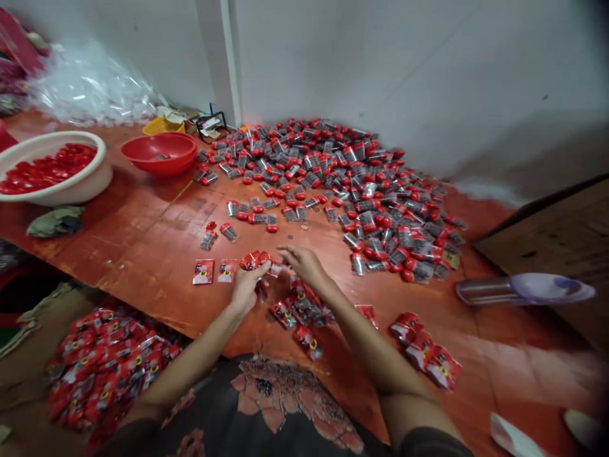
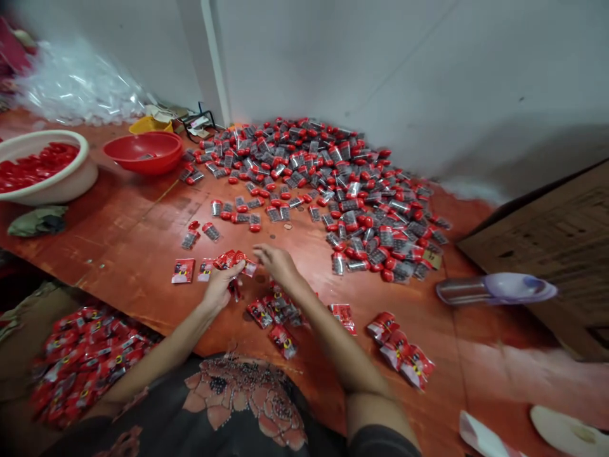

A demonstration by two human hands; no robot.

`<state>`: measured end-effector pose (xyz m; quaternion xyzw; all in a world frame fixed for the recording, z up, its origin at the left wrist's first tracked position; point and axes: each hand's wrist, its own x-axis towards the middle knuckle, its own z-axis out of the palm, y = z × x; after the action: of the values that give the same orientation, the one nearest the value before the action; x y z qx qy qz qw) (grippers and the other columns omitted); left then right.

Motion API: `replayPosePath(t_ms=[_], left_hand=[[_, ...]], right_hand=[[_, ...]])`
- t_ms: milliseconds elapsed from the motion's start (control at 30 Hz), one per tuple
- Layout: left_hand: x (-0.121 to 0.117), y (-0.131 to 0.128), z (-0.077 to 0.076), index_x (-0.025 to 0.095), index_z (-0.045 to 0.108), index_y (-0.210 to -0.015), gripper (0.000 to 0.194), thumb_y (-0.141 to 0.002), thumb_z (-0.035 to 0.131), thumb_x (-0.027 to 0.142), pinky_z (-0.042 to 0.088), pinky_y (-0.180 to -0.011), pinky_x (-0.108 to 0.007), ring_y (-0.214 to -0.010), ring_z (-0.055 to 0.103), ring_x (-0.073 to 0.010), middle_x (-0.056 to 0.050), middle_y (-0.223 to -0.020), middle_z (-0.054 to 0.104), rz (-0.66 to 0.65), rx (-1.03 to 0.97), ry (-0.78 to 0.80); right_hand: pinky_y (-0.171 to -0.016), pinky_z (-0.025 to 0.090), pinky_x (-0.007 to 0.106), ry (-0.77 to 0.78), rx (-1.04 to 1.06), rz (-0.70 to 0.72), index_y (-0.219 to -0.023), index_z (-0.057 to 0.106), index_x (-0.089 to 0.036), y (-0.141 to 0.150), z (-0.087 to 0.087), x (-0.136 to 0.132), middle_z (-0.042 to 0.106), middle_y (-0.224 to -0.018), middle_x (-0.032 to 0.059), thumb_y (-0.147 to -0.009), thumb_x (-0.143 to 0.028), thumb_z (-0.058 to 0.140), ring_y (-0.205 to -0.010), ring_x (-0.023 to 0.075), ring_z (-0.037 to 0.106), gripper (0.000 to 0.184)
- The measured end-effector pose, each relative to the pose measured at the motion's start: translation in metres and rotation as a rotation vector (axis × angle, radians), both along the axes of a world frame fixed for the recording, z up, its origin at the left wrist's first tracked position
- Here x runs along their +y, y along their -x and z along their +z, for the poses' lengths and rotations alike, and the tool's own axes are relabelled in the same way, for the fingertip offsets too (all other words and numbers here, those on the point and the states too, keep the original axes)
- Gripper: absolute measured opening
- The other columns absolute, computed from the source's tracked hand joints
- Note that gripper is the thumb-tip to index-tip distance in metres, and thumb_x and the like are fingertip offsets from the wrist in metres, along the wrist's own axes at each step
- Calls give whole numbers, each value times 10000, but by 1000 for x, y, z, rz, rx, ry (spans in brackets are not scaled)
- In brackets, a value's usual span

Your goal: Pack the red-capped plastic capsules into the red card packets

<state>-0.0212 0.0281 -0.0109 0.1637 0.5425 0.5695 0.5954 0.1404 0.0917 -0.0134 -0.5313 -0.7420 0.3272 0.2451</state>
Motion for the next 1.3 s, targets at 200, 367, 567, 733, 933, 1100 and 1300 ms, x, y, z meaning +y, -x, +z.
replayPosePath(t_ms=[200,367,567,733,933,1100,1300], left_hand=[[6,6,3,133,690,-721,338,-519,888,316,418,-390,-182,-525,590,-100,-16,-668,694,-2,-91,25],[5,12,2,134,703,-725,308,-569,872,339,380,-363,-174,-473,561,-81,-16,-641,686,17,-131,84],[7,9,8,135,687,-722,267,-592,861,290,366,-345,-163,-517,604,-89,-8,-651,688,5,-238,108],[6,-1,18,128,678,-739,143,-695,789,207,341,-341,-151,-542,621,-90,-24,-683,708,-50,-322,161],[-2,-4,28,124,663,-706,136,-734,764,210,335,-342,-166,-472,567,-74,-15,-622,678,-41,-310,216],[-8,-11,33,122,660,-689,174,-703,787,240,325,-348,-169,-454,539,-64,-7,-601,656,-106,-276,192],[-17,-14,34,125,669,-691,282,-564,864,283,345,-348,-174,-432,505,-55,17,-608,643,-150,-133,25]], right_hand=[[-915,425,375,-79,-226,-235,-1304,548,-102,-13,-8,99,546,-1300,214,-918,-183,406,-1088,265,559,419],[-865,418,305,-37,-342,-183,-1059,679,-93,-15,-20,105,655,-1139,180,-865,-173,504,-1011,238,579,273],[-882,412,337,17,-367,-185,-958,721,-119,-35,-31,51,687,-1031,172,-776,-65,505,-990,259,607,287],[-898,449,356,58,-236,-199,-951,701,-157,-46,-27,0,705,-1007,102,-799,-142,517,-978,239,619,239],[-903,507,384,22,527,-260,-1179,601,-260,-18,6,-97,677,-1133,50,-876,-331,575,-1007,209,641,312],[-1013,461,443,-37,531,-251,-1317,542,-327,-8,19,-132,627,-1281,49,-871,-265,614,-1157,229,594,455],[-1015,455,493,-46,446,-154,-1328,554,-371,-19,19,-132,632,-1278,35,-892,-241,577,-1167,248,587,456]])
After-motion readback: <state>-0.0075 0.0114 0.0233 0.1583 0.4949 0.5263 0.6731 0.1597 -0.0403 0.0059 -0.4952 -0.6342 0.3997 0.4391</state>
